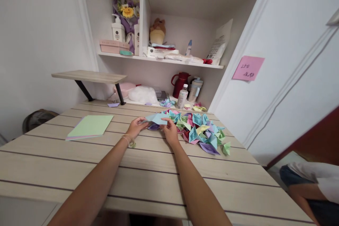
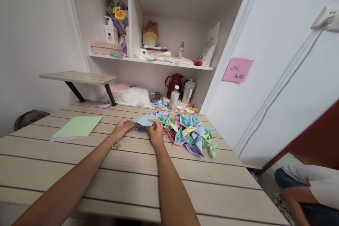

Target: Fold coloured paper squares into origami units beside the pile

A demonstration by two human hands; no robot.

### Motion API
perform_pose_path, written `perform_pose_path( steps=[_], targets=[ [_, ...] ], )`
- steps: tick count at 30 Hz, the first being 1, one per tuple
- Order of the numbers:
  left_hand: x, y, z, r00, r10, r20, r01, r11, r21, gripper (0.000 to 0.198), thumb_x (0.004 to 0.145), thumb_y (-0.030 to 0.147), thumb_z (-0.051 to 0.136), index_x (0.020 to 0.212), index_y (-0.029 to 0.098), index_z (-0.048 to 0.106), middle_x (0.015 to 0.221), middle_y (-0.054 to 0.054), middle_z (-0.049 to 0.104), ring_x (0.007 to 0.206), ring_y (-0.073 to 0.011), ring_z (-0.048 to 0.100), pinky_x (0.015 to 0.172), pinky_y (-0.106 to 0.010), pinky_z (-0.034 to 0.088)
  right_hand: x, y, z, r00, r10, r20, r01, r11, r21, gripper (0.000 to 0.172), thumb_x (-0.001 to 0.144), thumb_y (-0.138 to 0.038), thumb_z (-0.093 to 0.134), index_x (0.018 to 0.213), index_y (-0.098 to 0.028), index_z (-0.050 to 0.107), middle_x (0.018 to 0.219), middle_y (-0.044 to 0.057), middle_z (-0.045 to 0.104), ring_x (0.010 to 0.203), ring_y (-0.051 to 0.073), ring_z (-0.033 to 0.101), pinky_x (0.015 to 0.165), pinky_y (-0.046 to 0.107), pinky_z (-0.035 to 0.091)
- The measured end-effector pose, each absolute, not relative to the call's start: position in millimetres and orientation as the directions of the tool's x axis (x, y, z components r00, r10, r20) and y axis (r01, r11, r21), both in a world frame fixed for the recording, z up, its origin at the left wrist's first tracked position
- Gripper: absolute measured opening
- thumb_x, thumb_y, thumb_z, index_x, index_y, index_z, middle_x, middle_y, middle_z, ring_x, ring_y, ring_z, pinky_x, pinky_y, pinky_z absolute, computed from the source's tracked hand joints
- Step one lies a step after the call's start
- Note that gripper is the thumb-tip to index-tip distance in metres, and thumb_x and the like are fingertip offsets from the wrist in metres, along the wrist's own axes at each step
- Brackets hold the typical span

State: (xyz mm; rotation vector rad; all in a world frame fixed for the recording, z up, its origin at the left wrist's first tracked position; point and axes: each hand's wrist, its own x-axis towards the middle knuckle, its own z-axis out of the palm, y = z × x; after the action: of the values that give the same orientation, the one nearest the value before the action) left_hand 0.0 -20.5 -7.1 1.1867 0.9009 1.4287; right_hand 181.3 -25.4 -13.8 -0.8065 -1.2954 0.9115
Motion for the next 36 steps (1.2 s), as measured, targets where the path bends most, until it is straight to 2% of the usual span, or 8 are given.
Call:
perform_pose_path(
  steps=[5,10,14,18,22,30,33,36],
  targets=[
    [0.6,-23.4,-2.8,-0.023,0.962,0.272,-0.149,-0.272,0.951,0.045,0.045,0.024,0.081,0.085,0.012,0.063,0.083,-0.005,0.068,0.078,-0.0186,0.064,0.081,-0.034,0.049,182.6,-26.8,-11.0,0.020,0.894,0.447,-0.075,0.448,-0.891,0.017,0.066,-0.030,0.060,0.078,-0.017,0.060,0.073,0.002,0.063,0.062,0.015,0.057,0.056,0.026,0.045],
    [3.8,-22.7,-3.8,-0.059,0.979,0.196,-0.290,-0.205,0.935,0.033,0.055,0.032,0.076,0.076,0.010,0.063,0.070,-0.006,0.068,0.068,-0.0170,0.065,0.077,-0.034,0.052,183.9,-29.1,-8.1,0.062,0.906,0.419,-0.054,0.422,-0.905,0.024,0.067,-0.038,0.061,0.073,-0.015,0.060,0.065,0.002,0.062,0.062,0.016,0.058,0.057,0.027,0.045],
    [4.9,-24.5,-1.2,-0.083,0.980,0.183,-0.323,-0.200,0.925,0.032,0.060,0.031,0.073,0.082,0.009,0.061,0.076,-0.007,0.068,0.069,-0.0150,0.065,0.077,-0.031,0.053,184.0,-31.1,-6.8,0.088,0.915,0.395,-0.006,0.397,-0.918,0.031,0.069,-0.044,0.060,0.063,-0.014,0.058,0.058,0.000,0.060,0.056,0.014,0.055,0.056,0.027,0.045],
    [5.3,-25.5,1.6,-0.131,0.970,0.202,-0.336,-0.236,0.912,0.040,0.057,0.025,0.076,0.087,0.014,0.052,0.078,-0.005,0.068,0.069,-0.0145,0.066,0.071,-0.029,0.054,180.3,-30.5,-7.6,0.077,0.926,0.369,-0.162,0.377,-0.912,0.032,0.064,-0.042,0.065,0.079,-0.015,0.057,0.068,0.000,0.063,0.058,0.014,0.056,0.058,0.027,0.048],
    [5.8,-25.1,2.3,-0.159,0.960,0.231,-0.302,-0.270,0.914,0.045,0.057,0.027,0.075,0.088,0.017,0.045,0.070,-0.002,0.068,0.058,-0.0137,0.065,0.063,-0.029,0.055,178.6,-27.7,-10.4,0.117,0.931,0.345,-0.174,0.361,-0.916,0.038,0.063,-0.043,0.066,0.086,-0.016,0.054,0.061,-0.002,0.060,0.053,0.013,0.055,0.054,0.028,0.050],
    [7.1,-26.6,0.4,-0.044,0.975,0.218,-0.245,-0.222,0.944,0.039,0.052,0.024,0.078,0.081,0.013,0.053,0.070,-0.003,0.066,0.064,-0.0152,0.065,0.069,-0.030,0.054,180.1,-27.8,-11.7,0.146,0.937,0.316,-0.166,0.339,-0.926,0.038,0.068,-0.044,0.062,0.092,-0.017,0.049,0.065,0.001,0.063,0.048,0.014,0.058,0.048,0.026,0.049],
    [8.5,-27.2,0.6,-0.048,0.975,0.217,-0.253,-0.222,0.942,0.038,0.054,0.025,0.077,0.081,0.013,0.052,0.066,-0.001,0.065,0.062,-0.0154,0.065,0.067,-0.031,0.054,177.6,-28.7,-11.9,0.086,0.938,0.336,-0.178,0.347,-0.921,0.045,0.064,-0.039,0.066,0.098,-0.019,0.046,0.074,0.003,0.066,0.056,0.016,0.061,0.050,0.028,0.052],
    [10.2,-29.3,3.0,-0.045,0.977,0.209,-0.263,-0.214,0.941,0.045,0.053,0.023,0.078,0.089,0.013,0.053,0.077,-0.005,0.068,0.068,-0.0163,0.066,0.071,-0.032,0.053,175.9,-29.5,-12.2,0.030,0.935,0.354,-0.169,0.354,-0.920,0.051,0.060,-0.035,0.070,0.101,-0.019,0.046,0.077,0.003,0.067,0.063,0.017,0.063,0.054,0.028,0.053]
  ],
)
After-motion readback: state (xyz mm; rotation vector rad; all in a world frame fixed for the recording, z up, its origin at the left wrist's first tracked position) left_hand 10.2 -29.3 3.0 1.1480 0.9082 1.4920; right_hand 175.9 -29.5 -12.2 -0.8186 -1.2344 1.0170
